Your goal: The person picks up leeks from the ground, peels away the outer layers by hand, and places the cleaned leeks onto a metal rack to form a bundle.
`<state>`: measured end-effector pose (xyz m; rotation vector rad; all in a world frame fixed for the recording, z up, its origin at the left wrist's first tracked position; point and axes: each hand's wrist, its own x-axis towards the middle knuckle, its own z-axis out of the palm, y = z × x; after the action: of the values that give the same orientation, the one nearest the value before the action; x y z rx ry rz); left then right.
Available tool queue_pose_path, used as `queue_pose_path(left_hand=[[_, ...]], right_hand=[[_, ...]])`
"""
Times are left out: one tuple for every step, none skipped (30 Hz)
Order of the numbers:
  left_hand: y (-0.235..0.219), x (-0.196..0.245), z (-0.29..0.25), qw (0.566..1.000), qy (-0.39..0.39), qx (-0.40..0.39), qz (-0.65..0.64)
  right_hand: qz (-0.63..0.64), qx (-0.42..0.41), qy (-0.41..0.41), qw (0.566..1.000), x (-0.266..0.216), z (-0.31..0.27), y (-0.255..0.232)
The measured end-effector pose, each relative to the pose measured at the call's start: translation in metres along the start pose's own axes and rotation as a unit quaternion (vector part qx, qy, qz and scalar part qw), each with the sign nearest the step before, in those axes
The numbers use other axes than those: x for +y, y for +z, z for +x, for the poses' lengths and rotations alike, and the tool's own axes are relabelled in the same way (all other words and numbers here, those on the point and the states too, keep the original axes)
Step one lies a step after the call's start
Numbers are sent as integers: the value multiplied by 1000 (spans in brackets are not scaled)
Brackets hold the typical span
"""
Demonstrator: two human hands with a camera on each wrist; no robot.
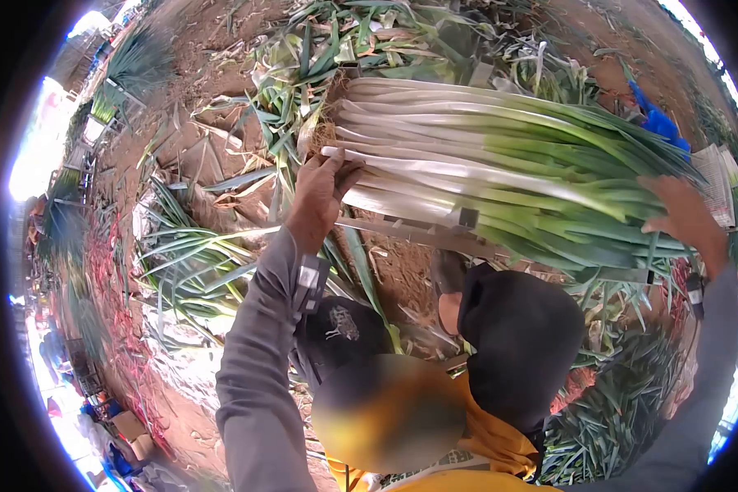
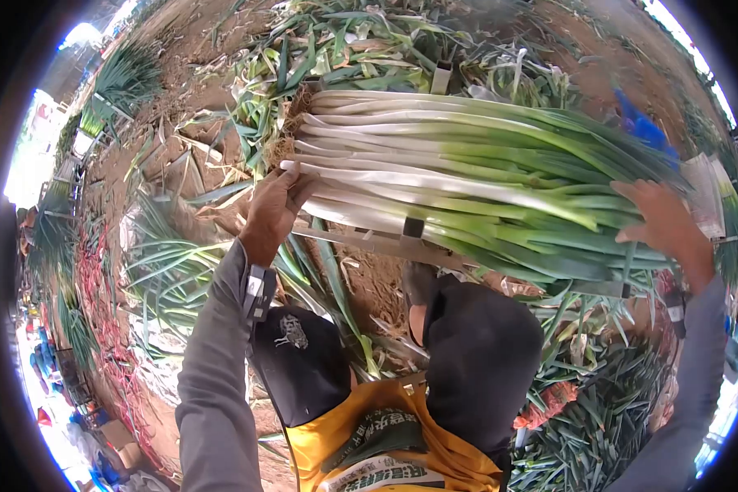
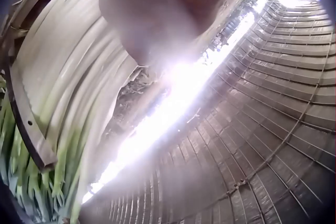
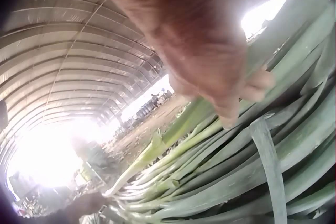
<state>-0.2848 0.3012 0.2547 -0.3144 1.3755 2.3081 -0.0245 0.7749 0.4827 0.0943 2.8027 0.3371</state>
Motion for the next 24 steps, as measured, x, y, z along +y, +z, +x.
queue_pose_path(left_hand=[[2, 1, -4, 999, 10, -5, 43], [4, 3, -9, 996, 19, -12, 86], [7, 6, -16, 994, 26, -13, 108], [7, 5, -18, 994, 25, -12, 110], [7, 4, -20, 993, 41, -17, 107], [6, 3, -23, 993, 57, -21, 105], [8, 3, -30, 992, 55, -20, 108], [12, 4, -38, 987, 86, 10, 132], [16, 6, -44, 980, 117, 41, 155], [17, 10, -48, 981, 112, 41, 155], [15, 16, -52, 961, 136, -4, 240], [12, 17, -52, 933, 158, -51, 320], [11, 15, -48, 943, 123, -77, 301], [14, 12, -43, 944, 120, -81, 296], [19, 9, -36, 890, 206, -89, 397], [24, 8, -29, 816, 289, -96, 491], [22, 4, -15, 760, 373, -100, 523], [20, 3, -8, 761, 372, -103, 522], [20, 4, -4, 736, 379, -113, 550], [19, 2, 0, 710, 385, -123, 577], [16, -1, 1, 719, 361, -119, 582], [13, -6, 1, 722, 353, -119, 583], [10, -7, 1, 732, 351, -124, 571], [9, -5, 4, 739, 354, -128, 559]], right_hand=[[43, -11, -18, 999, -12, 6, -11], [87, -22, -33, 995, -22, 11, -16], [77, 61, -102, 990, -30, 18, -12], [78, 60, -102, 990, -42, 29, -8], [105, 85, -131, 982, -57, 44, -4], [131, 110, -159, 972, -73, 58, 0], [134, 109, -159, 972, -87, 70, 8], [129, 133, -209, 960, -101, 82, 17], [123, 156, -259, 945, -113, 92, 23], [124, 152, -258, 946, -121, 99, 27], [125, 143, -266, 945, -128, 104, 30], [125, 133, -272, 945, -132, 108, 35], [145, 148, -275, 939, -134, 113, 41], [141, 144, -272, 941, -134, 116, 44], [143, 155, -286, 935, -135, 118, 45], [146, 167, -299, 928, -135, 118, 47], [145, 165, -294, 930, -134, 118, 49], [165, 163, -296, 927, -134, 120, 51], [184, 162, -300, 922, -134, 123, 53], [184, 160, -301, 922, -133, 126, 56], [195, 157, -306, 918, -133, 128, 59], [208, 152, -312, 914, -134, 128, 63], [207, 107, -297, 926, -136, 128, 59], [207, 107, -302, 924, -137, 131, 59]])
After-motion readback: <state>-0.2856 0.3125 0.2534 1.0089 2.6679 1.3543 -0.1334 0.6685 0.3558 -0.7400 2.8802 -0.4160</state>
